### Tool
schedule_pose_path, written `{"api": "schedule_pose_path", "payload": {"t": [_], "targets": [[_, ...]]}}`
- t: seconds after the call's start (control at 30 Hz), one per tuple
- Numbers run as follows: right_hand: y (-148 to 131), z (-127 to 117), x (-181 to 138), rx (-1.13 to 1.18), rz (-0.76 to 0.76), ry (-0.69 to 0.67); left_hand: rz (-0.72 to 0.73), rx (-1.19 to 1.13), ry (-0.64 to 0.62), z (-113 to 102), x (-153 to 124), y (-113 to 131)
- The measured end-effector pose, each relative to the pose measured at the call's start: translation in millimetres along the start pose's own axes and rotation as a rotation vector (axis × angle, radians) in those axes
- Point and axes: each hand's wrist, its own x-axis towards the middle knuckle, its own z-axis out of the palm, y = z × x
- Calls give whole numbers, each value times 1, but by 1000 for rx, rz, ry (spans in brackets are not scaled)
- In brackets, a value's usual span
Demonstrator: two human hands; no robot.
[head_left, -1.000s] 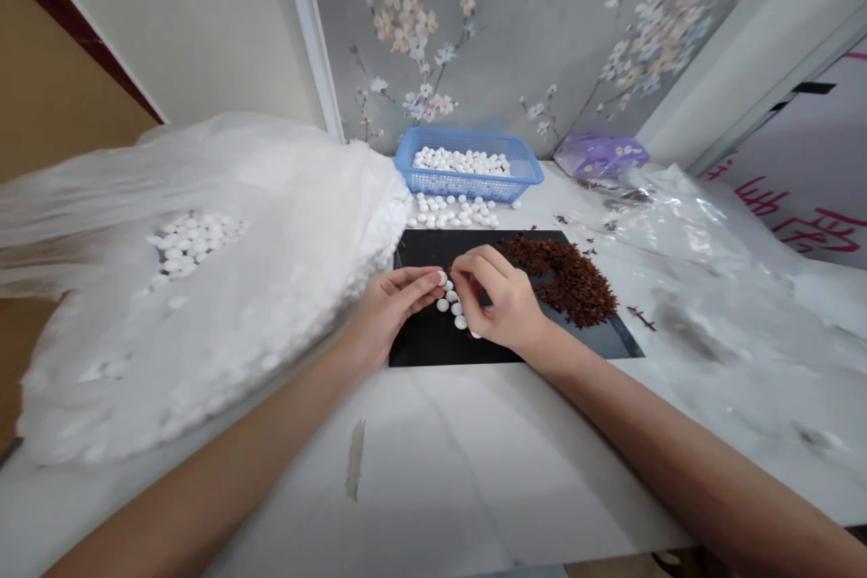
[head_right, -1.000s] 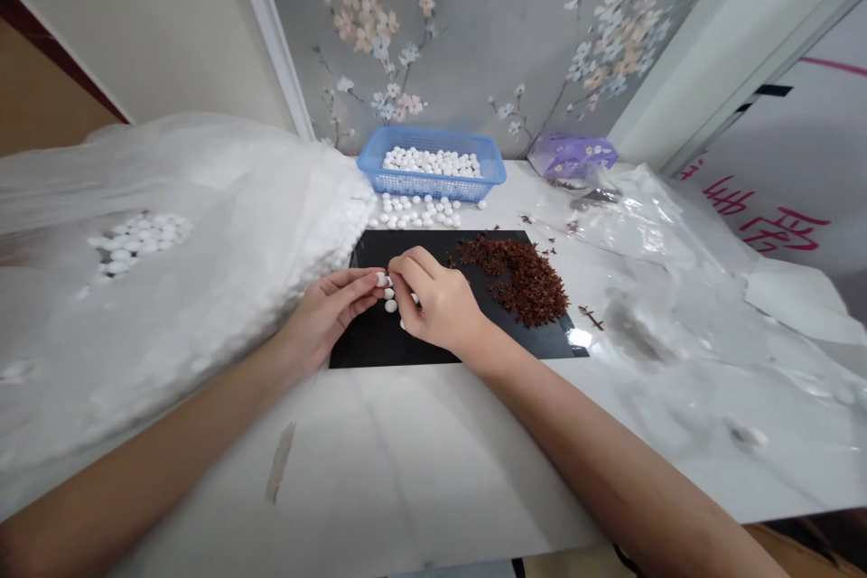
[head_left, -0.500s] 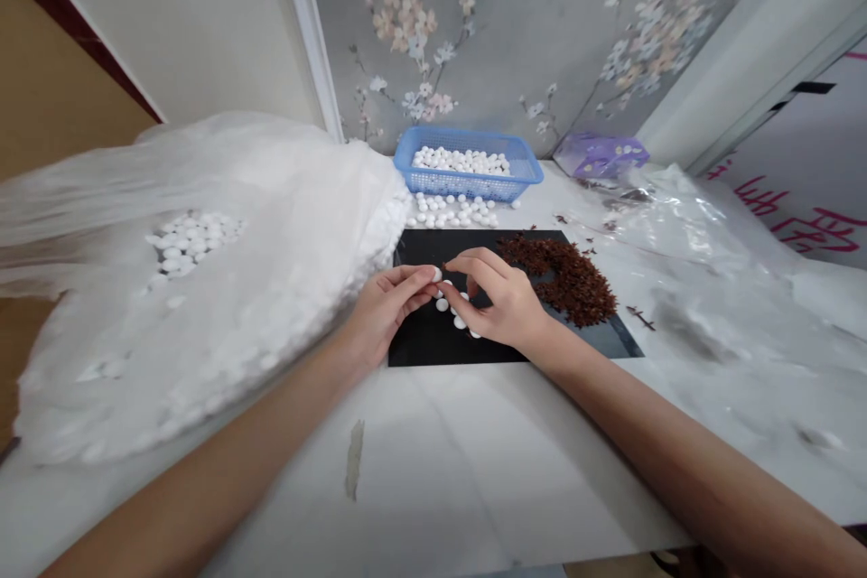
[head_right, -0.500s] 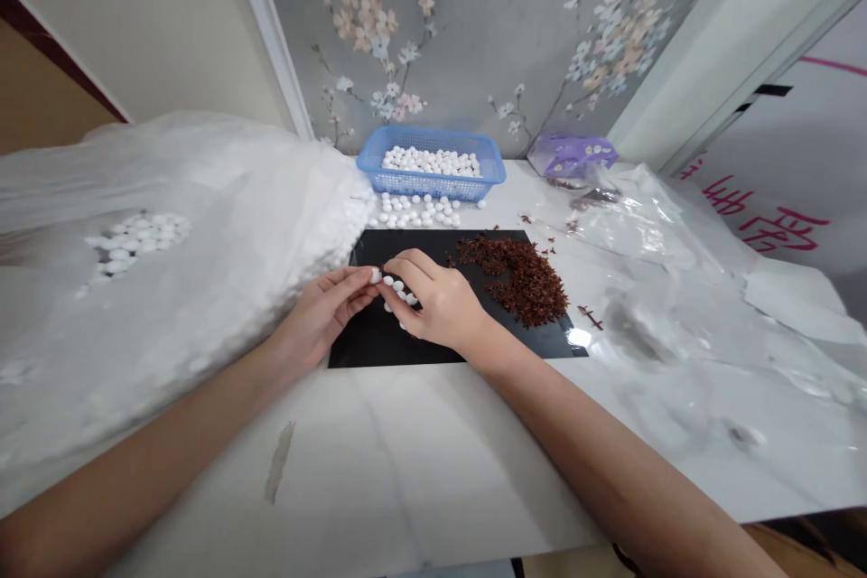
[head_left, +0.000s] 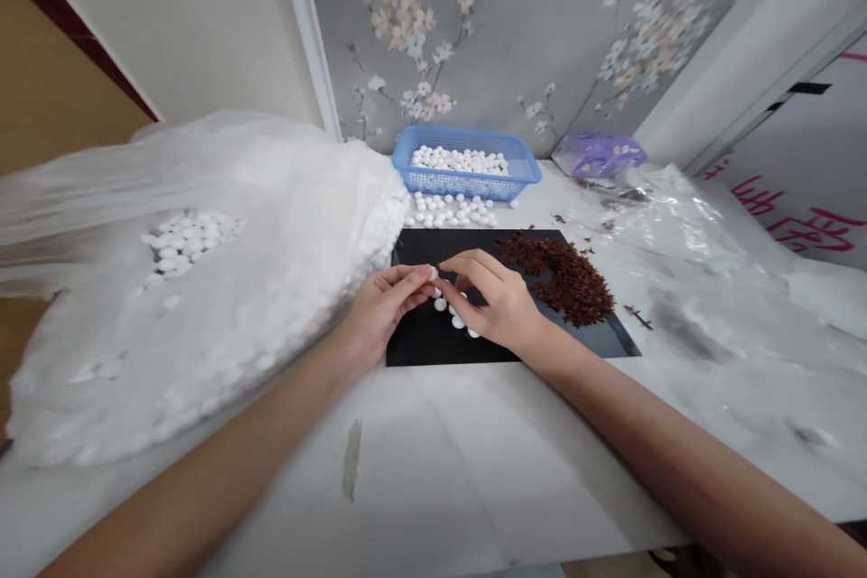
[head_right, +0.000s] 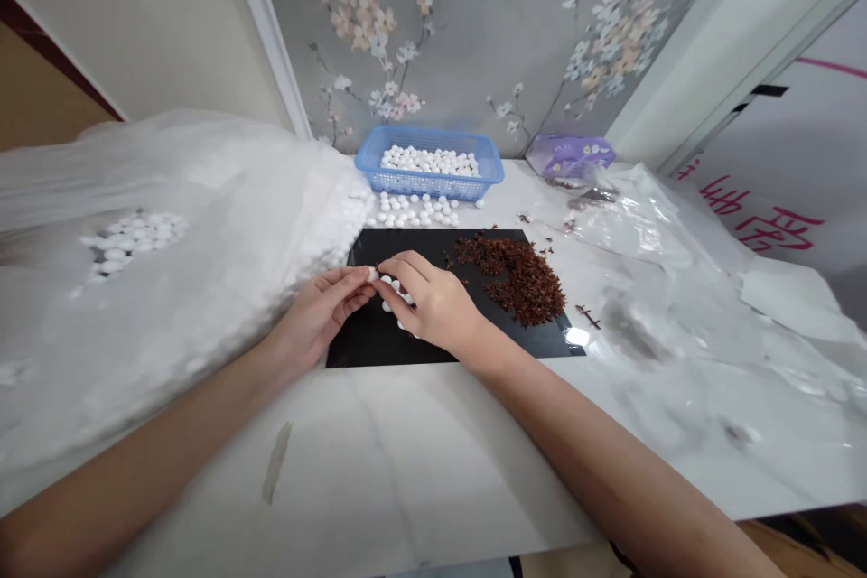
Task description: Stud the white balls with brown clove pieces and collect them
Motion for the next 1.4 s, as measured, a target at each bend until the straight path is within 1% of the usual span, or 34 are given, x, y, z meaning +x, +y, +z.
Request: {"api": "schedule_pose_path", "payload": {"t": [0.17,0.3,0.6,0.7,0.77,0.8,0.83,0.87,0.9,0.93,0.97,1.0,1.03,1.13,1.27,1.33,1.4], "targets": [[-2,3,0,41,21,18,6,6,-9,0,-1,1],[-3,3,1,50,8,8,6,3,-11,-1,-1,1],[-7,8,0,63,29,15,-2,-5,53,-1,-1,2],[-5,5,1,43,20,-21,15,22,42,-1,-1,2],[3,-2,3,-4,22,-25,48,83,39,-1,-1,0],[10,-8,4,-47,53,6,72,133,38,-2,-1,0],[20,-14,7,-109,119,61,103,199,36,-2,-1,-1],[31,-21,10,-199,228,133,140,277,30,-2,-1,-2],[44,-28,13,-316,371,189,180,363,23,-2,-2,-3],[57,-34,17,-437,538,214,219,451,14,-2,-2,-3],[71,-39,21,-540,692,160,256,536,9,-1,-3,-3],[84,-44,25,-609,844,60,290,615,10,-1,-4,-4],[96,-46,29,-640,985,-68,323,689,16,-1,-5,-4],[124,-45,37,-648,1079,-158,439,881,2,0,-10,-3],[144,-34,41,-649,1122,-204,593,1027,-90,2,-18,-2],[149,-31,41,-651,1140,-213,615,1065,-99,3,-20,-2],[151,-30,41,-660,1144,-211,602,1089,-94,3,-21,-3]]}}
